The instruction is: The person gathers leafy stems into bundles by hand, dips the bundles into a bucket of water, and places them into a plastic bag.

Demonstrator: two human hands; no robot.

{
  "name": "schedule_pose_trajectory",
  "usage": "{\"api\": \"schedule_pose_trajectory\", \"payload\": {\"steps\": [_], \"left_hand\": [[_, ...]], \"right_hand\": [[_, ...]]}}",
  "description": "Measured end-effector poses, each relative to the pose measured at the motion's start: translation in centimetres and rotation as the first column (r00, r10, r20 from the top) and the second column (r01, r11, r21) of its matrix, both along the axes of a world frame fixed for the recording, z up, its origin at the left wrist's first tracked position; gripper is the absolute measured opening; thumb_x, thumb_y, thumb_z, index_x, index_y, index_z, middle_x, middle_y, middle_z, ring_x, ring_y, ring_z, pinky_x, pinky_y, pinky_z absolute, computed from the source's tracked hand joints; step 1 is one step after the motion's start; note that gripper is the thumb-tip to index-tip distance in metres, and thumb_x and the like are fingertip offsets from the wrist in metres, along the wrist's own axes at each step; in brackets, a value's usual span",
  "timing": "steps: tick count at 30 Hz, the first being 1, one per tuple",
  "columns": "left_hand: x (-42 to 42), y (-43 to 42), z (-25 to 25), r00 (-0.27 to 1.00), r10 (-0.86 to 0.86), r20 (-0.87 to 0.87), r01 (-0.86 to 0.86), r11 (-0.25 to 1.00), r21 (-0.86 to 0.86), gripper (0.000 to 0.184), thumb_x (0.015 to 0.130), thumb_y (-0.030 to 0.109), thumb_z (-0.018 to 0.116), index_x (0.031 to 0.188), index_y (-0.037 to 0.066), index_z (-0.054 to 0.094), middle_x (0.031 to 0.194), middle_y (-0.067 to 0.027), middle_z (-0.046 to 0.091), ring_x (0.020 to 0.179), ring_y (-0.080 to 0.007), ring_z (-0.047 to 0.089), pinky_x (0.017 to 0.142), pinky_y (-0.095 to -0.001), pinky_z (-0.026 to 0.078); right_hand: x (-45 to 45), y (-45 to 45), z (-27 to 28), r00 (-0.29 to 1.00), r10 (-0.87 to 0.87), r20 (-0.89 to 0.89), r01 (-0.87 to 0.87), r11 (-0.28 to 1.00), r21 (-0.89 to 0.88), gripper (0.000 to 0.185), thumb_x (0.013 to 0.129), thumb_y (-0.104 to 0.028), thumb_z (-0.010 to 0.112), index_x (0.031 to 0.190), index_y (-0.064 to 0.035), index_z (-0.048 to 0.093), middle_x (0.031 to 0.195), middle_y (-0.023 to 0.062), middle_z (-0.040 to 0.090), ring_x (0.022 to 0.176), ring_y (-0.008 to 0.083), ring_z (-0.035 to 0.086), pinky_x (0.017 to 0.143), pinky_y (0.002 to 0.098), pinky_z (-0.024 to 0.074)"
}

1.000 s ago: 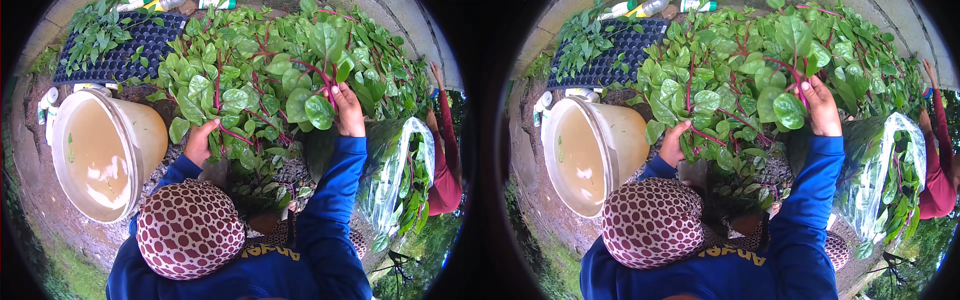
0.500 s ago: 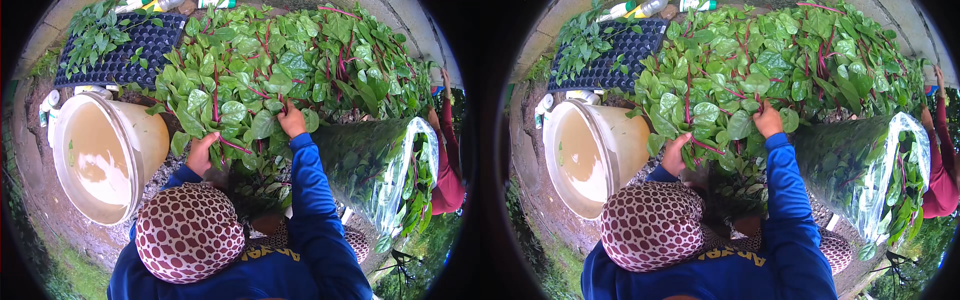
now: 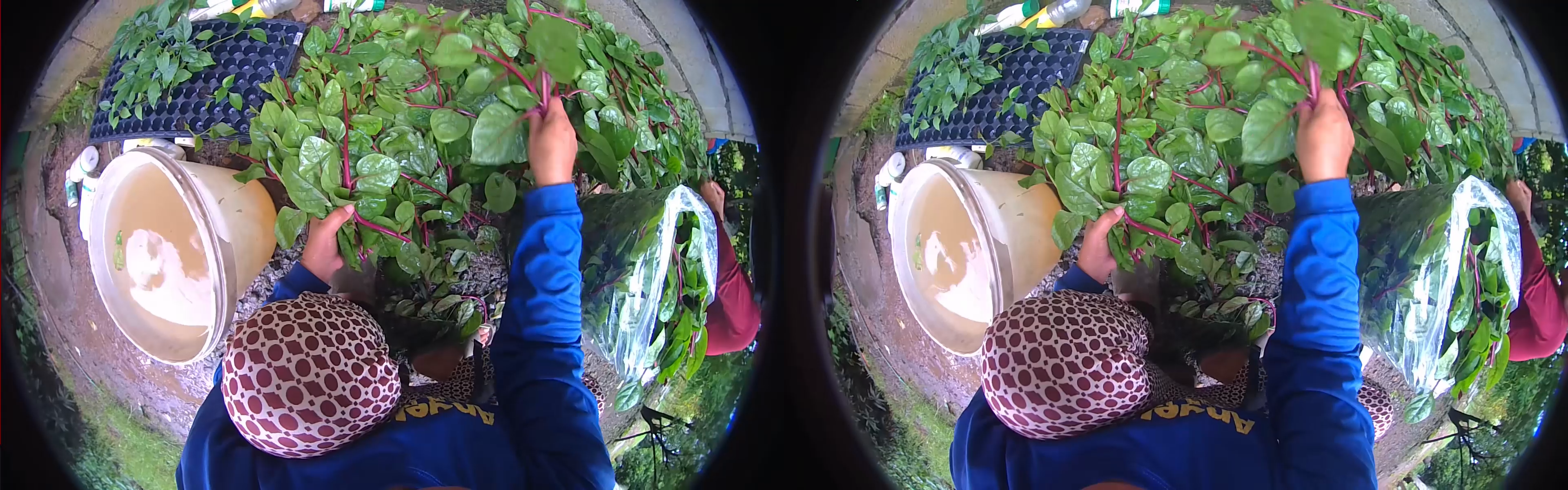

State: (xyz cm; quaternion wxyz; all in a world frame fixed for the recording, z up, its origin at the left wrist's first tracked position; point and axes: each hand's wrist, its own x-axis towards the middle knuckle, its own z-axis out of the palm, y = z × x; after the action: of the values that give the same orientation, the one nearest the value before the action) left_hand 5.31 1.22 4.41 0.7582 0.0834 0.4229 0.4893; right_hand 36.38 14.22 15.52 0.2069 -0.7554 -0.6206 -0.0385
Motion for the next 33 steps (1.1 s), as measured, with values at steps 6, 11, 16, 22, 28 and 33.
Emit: {"api": "schedule_pose_trajectory", "payload": {"steps": [6, 11, 16, 22, 28, 33], "left_hand": [[0.1, -0.2, -0.7, 0.998, -0.025, -0.055, 0.029, 0.997, 0.070, 0.035, 0.089, 0.021, 0.054, 0.118, 0.002, 0.050, 0.101, -0.0126, 0.063, 0.079, -0.0223, 0.066, 0.058, -0.0367, 0.057], [-0.1, -0.3, -0.4, 0.997, -0.026, -0.070, 0.029, 0.998, 0.051, 0.033, 0.089, 0.023, 0.053, 0.115, 0.002, 0.053, 0.097, -0.0118, 0.064, 0.076, -0.0216, 0.066, 0.055, -0.0351, 0.057], [0.3, 0.0, 0.7, 0.997, -0.076, -0.024, 0.075, 0.997, -0.009, 0.033, 0.090, 0.024, 0.052, 0.113, 0.001, 0.054, 0.097, -0.0108, 0.065, 0.077, -0.0206, 0.066, 0.057, -0.0358, 0.056], [0.3, -0.1, 0.0, 0.998, -0.047, -0.051, 0.049, 0.998, 0.042, 0.033, 0.090, 0.024, 0.052, 0.114, 0.002, 0.054, 0.099, -0.0112, 0.064, 0.079, -0.0211, 0.066, 0.059, -0.0363, 0.056], [0.5, 0.0, -1.3, 0.998, -0.043, -0.047, 0.046, 0.998, 0.049, 0.034, 0.088, 0.021, 0.055, 0.116, 0.002, 0.051, 0.100, -0.0125, 0.063, 0.079, -0.0228, 0.066, 0.060, -0.0379, 0.057], [1.7, 0.4, -1.9, 0.995, -0.013, -0.097, 0.018, 0.999, 0.047, 0.031, 0.085, 0.016, 0.060, 0.113, 0.003, 0.054, 0.098, -0.0105, 0.063, 0.077, -0.0223, 0.064, 0.056, -0.0402, 0.056]], "right_hand": [[-0.8, -2.4, -11.1, 0.862, 0.434, 0.262, -0.413, 0.901, -0.132, 0.014, 0.073, -0.008, 0.060, 0.084, -0.0090, 0.052, 0.082, 0.0100, 0.055, 0.082, 0.0298, 0.053, 0.071, 0.0428, 0.0400], [0.7, -9.2, -15.5, 0.886, 0.457, 0.085, -0.414, 0.858, -0.303, 0.014, 0.074, -0.010, 0.055, 0.088, -0.0088, 0.051, 0.089, 0.0092, 0.056, 0.090, 0.0279, 0.052, 0.077, 0.0421, 0.0387], [0.2, -13.0, -16.0, 0.898, 0.438, -0.047, -0.411, 0.794, -0.448, 0.064, 0.059, -0.016, 0.070, 0.118, -0.0064, 0.047, 0.107, 0.0115, 0.053, 0.110, 0.0296, 0.045, 0.102, 0.0502, 0.0284], [1.6, -11.5, -16.1, 0.955, 0.264, -0.132, -0.290, 0.756, -0.586, 0.048, 0.067, -0.018, 0.067, 0.112, -0.0076, 0.054, 0.094, 0.0137, 0.062, 0.096, 0.0316, 0.056, 0.094, 0.0435, 0.0396], [4.7, -5.5, -1.8, 0.532, 0.018, -0.847, -0.593, 0.722, -0.357, 0.041, 0.076, -0.008, 0.055, 0.115, 0.0021, 0.055, 0.097, 0.0038, 0.063, 0.085, 0.0134, 0.056, 0.078, 0.0273, 0.0442], [1.7, -4.1, 3.5, 0.548, 0.095, -0.831, -0.476, 0.853, -0.216, 0.036, 0.079, -0.006, 0.051, 0.114, 0.0019, 0.053, 0.092, 0.0015, 0.058, 0.082, 0.0096, 0.049, 0.076, 0.0241, 0.0403]]}}
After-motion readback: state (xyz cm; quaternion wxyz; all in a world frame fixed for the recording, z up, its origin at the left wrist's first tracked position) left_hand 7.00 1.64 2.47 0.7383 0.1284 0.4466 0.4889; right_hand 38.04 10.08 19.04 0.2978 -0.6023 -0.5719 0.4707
